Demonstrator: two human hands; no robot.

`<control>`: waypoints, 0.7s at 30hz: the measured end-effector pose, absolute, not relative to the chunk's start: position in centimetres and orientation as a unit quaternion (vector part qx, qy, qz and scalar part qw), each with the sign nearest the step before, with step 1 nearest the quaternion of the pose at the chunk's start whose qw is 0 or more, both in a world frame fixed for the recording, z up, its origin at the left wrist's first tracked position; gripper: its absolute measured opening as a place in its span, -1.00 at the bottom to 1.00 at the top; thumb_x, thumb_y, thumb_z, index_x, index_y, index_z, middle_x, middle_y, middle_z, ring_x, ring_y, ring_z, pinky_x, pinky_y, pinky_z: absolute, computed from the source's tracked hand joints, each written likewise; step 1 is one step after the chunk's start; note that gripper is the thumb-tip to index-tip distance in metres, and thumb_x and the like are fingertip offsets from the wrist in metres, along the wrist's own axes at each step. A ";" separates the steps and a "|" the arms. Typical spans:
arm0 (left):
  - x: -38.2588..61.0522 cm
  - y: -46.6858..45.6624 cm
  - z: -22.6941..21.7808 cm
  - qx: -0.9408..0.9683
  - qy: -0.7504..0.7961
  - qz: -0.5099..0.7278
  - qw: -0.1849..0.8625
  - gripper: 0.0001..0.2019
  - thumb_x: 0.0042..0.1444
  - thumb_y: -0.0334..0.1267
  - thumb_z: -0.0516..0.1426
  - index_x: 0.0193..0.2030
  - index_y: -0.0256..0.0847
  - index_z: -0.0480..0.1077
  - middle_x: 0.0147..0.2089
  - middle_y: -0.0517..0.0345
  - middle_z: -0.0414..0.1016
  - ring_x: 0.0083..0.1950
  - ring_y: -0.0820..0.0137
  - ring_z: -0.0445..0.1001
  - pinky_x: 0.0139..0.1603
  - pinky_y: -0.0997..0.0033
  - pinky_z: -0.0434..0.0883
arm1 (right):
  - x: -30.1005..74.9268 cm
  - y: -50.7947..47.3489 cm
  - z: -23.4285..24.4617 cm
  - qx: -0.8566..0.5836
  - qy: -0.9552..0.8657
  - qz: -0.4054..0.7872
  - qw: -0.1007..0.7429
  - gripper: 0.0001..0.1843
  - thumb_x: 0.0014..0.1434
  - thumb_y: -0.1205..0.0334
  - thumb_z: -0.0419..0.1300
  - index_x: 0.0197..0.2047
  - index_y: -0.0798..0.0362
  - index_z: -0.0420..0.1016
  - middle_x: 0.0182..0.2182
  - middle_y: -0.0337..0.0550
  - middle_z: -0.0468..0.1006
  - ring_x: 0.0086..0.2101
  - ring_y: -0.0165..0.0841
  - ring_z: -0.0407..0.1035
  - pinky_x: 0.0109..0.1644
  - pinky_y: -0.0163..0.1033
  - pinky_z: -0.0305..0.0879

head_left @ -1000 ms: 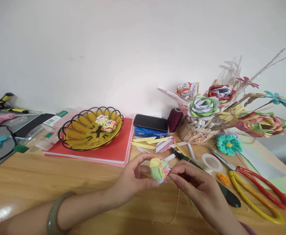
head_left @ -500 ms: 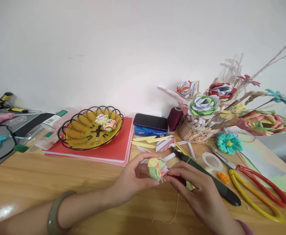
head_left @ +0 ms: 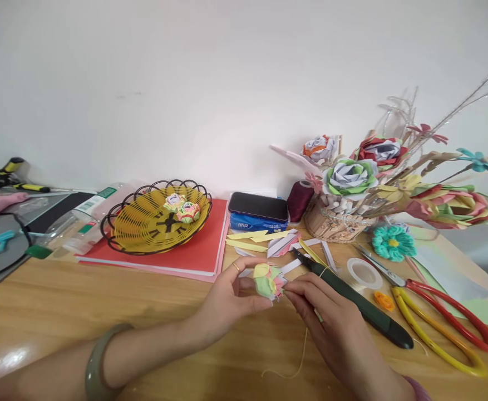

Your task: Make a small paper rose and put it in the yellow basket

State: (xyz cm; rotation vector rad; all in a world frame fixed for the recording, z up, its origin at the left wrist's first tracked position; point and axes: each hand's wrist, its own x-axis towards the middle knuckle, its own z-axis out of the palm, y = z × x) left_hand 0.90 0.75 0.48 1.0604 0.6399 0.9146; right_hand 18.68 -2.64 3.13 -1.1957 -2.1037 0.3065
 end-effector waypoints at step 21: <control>0.7 0.7 0.6 0.472 0.320 0.400 0.717 -0.50 -0.22 -0.34 0.34 -0.08 -0.12 0.31 -0.12 0.16 0.48 -0.14 0.40 0.47 -0.14 0.42 0.38 | 18.6 -2.2 3.9 -0.459 -0.772 0.273 0.346 -0.84 0.23 0.32 0.03 -0.32 0.02 0.42 -0.37 -0.20 0.46 -0.36 -0.42 0.35 -0.31 -0.36 0.25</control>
